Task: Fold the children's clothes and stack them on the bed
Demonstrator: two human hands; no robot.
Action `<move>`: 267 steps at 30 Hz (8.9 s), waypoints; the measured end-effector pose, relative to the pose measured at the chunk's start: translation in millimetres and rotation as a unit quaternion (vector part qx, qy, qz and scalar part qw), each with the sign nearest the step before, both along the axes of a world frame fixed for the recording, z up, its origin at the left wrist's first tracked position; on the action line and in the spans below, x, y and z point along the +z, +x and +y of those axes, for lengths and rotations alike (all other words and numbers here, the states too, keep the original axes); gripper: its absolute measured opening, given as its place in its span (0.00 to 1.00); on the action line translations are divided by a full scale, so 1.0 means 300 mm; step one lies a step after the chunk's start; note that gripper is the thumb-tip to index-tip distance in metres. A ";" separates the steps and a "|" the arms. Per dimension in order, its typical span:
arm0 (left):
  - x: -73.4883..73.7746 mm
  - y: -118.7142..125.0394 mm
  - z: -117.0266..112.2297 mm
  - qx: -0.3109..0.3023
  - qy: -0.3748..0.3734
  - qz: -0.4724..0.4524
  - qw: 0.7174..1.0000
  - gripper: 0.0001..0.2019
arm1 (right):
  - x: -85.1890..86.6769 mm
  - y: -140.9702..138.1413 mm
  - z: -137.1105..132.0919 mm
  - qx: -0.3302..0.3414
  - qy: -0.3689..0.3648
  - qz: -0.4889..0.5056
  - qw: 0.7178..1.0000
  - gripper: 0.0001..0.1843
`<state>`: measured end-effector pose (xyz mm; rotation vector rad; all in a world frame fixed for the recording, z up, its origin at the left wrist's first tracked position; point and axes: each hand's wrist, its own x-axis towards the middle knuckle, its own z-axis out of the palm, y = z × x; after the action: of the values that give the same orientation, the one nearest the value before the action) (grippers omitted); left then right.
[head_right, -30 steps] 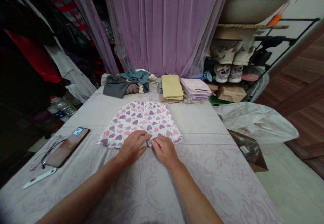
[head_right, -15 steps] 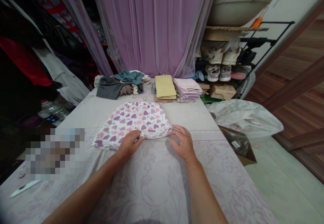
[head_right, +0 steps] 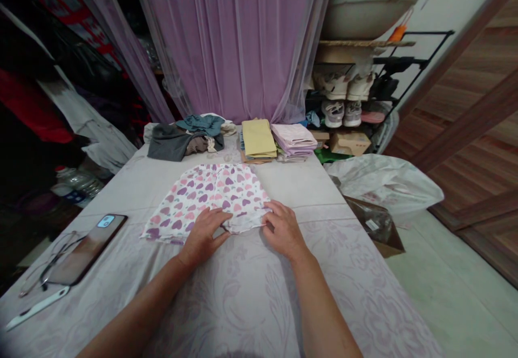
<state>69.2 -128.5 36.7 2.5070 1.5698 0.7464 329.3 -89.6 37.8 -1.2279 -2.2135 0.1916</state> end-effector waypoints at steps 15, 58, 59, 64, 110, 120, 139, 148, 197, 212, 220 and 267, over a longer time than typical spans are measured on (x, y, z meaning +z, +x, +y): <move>0.022 0.020 -0.022 -0.090 0.040 0.117 0.988 0.18 | -0.002 0.029 -0.017 -0.108 0.027 -0.050 0.992 0.15; 0.095 -0.251 -0.013 0.190 -0.351 -0.651 0.646 0.25 | 0.231 -0.634 0.016 0.133 -0.180 0.238 0.945 0.14; 0.104 -0.274 -0.020 0.182 -0.354 -0.677 0.619 0.26 | 0.231 -0.669 0.006 0.187 -0.195 0.212 0.939 0.14; 0.124 -0.343 -0.050 0.192 -0.374 -0.673 0.608 0.22 | 0.196 -0.670 0.126 0.151 -0.192 0.175 0.954 0.11; 0.257 -0.546 0.014 0.329 -0.294 0.091 0.893 0.09 | 0.355 -0.741 0.808 0.123 -0.144 -0.159 0.969 0.11; 0.304 -0.430 0.164 0.256 -0.051 0.072 0.963 0.17 | 0.289 -0.211 0.478 0.025 0.127 0.046 0.991 0.22; 0.105 -0.416 0.045 0.053 -0.197 0.019 0.979 0.08 | -0.089 0.018 0.093 -0.005 -0.020 0.090 0.996 0.27; 0.141 -0.415 0.031 0.055 -0.123 0.009 0.991 0.14 | -0.031 0.008 0.092 -0.004 0.005 0.072 0.997 0.13; -0.111 -0.158 0.182 0.109 0.041 0.131 0.985 0.25 | -0.010 -0.273 0.121 0.080 -0.065 -0.156 0.982 0.25; -0.063 -0.190 0.239 0.120 0.075 -0.022 0.990 0.14 | 0.133 -0.509 0.456 0.126 -0.115 -0.107 0.979 0.18; -0.046 -0.170 0.219 0.132 0.046 -0.031 0.990 0.10 | 0.121 -0.621 0.564 0.236 -0.171 -0.199 0.936 0.10; -0.059 -0.192 0.243 0.174 -0.010 -0.036 0.984 0.14 | -0.019 -0.538 0.310 0.060 -0.089 -0.143 0.984 0.23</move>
<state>11.7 -55.5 18.9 2.1886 2.0036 0.8411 167.8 3.3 32.0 -1.2821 -2.5688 0.2815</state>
